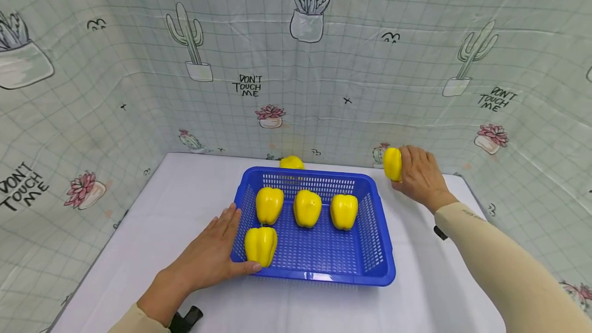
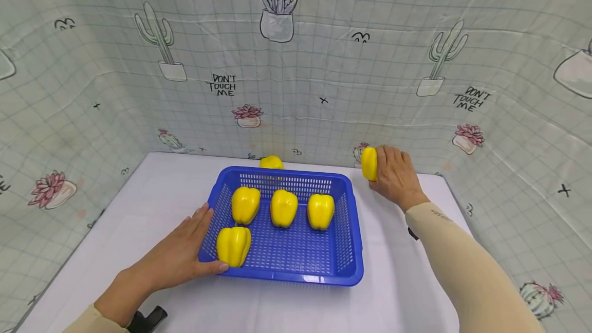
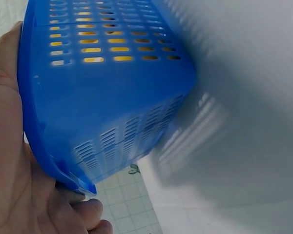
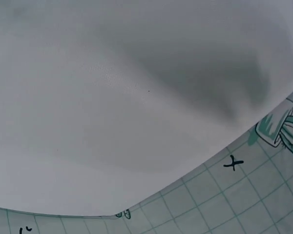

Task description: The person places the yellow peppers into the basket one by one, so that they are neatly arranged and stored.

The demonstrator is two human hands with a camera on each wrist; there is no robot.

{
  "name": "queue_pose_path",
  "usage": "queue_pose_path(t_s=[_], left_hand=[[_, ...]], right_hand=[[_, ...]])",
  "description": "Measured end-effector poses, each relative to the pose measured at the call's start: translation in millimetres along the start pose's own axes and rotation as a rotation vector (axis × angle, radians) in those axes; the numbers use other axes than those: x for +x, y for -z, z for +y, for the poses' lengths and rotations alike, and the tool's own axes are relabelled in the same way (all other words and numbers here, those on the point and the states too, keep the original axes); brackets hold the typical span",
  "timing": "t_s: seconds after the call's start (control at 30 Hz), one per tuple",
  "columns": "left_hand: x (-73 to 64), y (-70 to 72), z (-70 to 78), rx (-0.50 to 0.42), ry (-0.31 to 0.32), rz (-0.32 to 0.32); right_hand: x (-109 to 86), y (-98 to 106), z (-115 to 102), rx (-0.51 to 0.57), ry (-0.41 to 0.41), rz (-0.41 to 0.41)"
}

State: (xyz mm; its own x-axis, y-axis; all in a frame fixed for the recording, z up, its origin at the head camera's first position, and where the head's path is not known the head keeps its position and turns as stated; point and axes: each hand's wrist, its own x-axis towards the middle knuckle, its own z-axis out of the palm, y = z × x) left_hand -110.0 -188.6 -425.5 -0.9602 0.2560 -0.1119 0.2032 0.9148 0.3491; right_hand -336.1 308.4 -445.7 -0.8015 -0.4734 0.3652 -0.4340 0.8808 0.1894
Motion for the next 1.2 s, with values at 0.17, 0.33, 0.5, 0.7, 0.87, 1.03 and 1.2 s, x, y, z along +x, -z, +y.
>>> queue_pose_path(t_s=[0.17,0.33,0.5,0.7,0.87,1.03,1.2], left_hand=[[-1.3,1.3,-0.4,0.012,-0.002,-0.005],[-2.0,2.6,0.3,0.013,-0.004,-0.007],[-2.1,3.2,0.8,0.021,-0.011,-0.003],[-1.7,2.2,1.1,0.032,-0.016,0.005],[-0.5,-0.1,0.1,0.044,-0.003,0.010],[-0.5,-0.3,0.0,0.040,-0.007,0.009],[-1.4,1.2,1.2,0.044,-0.018,0.011]], right_hand=[[0.4,13.6,-1.3,-0.050,0.037,0.053],[3.4,27.9,-7.2,-0.045,0.058,0.107],[5.4,43.3,-20.5,-0.026,0.091,0.162],[8.9,58.8,-40.4,-0.006,0.160,0.231],[12.3,67.1,-57.6,0.024,0.196,0.251],[13.7,72.3,-73.7,0.036,0.249,0.271],[13.5,76.4,-91.2,0.047,0.323,0.287]])
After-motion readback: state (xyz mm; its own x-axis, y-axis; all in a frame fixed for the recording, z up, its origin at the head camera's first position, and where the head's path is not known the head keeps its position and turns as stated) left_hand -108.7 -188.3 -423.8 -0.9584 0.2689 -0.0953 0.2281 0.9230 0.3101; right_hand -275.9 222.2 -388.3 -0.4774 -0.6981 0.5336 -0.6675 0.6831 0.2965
